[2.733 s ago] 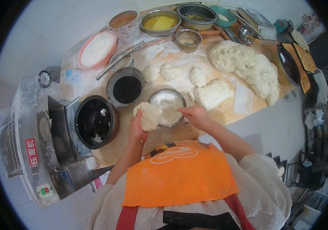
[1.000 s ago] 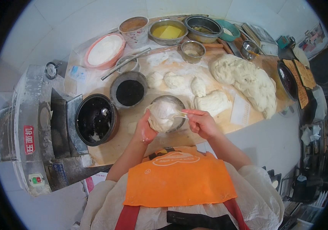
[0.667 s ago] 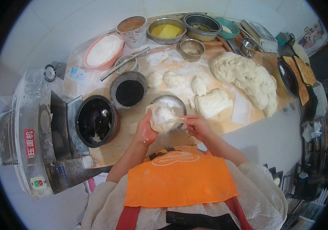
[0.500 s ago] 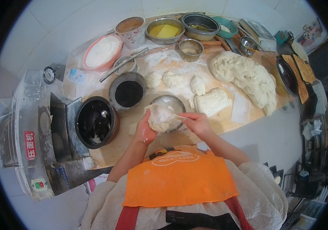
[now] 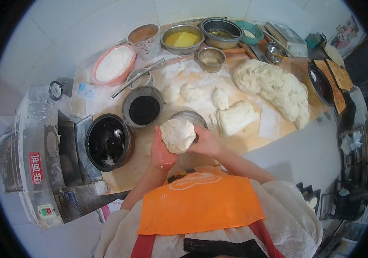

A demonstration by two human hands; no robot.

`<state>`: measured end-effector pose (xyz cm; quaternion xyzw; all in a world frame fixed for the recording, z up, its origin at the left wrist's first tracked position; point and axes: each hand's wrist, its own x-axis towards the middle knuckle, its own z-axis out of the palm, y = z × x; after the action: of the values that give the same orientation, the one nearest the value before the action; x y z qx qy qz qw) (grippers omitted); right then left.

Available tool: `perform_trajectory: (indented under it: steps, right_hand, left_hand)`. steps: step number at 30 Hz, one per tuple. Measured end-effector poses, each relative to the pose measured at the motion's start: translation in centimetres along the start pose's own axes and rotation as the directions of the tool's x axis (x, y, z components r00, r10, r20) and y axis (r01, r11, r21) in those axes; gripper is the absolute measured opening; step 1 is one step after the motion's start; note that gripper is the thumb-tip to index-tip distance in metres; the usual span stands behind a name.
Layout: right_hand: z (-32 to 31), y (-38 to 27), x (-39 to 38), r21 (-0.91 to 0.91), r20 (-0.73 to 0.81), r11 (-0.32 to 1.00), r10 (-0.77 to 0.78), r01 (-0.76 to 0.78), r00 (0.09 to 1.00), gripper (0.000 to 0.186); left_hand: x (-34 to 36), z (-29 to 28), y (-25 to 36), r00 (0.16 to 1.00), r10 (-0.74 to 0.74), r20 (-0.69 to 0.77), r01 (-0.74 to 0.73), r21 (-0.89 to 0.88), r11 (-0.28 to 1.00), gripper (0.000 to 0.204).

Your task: The person prepares dough by cutting it into portions, filling some with a dark paste, shaping them into buns, and dipping others into a white powder before placing them on a baking tray.

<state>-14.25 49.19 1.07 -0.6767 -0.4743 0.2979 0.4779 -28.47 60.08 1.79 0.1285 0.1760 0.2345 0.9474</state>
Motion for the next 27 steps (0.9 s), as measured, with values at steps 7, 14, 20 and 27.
perform_trajectory:
  steps: [7,14,20,27]
  right_hand:
    - [0.6,-0.1,0.2,-0.150,-0.152,0.962,-0.249,0.226,0.957,0.043]
    - [-4.1,-3.1,2.0,-0.415,0.229,0.785,-0.398,0.459,0.888,0.025]
    - [-4.1,0.0,3.2,0.265,0.311,0.959,0.012,-0.098,0.950,0.035]
    - [-2.4,-3.3,1.9,0.315,0.125,0.903,0.266,-0.293,0.956,0.024]
  left_hand:
    - [0.8,-0.3,0.5,0.980,-0.119,-0.160,0.151,0.211,0.966,0.049]
    - [0.3,-1.2,0.7,0.951,-0.165,-0.263,0.287,0.541,0.790,0.042]
    - [1.3,-0.9,1.1,0.921,-0.375,-0.105,0.371,0.531,0.762,0.050]
    - [3.2,0.8,2.0,0.903,-0.372,-0.217,0.427,0.556,0.713,0.065]
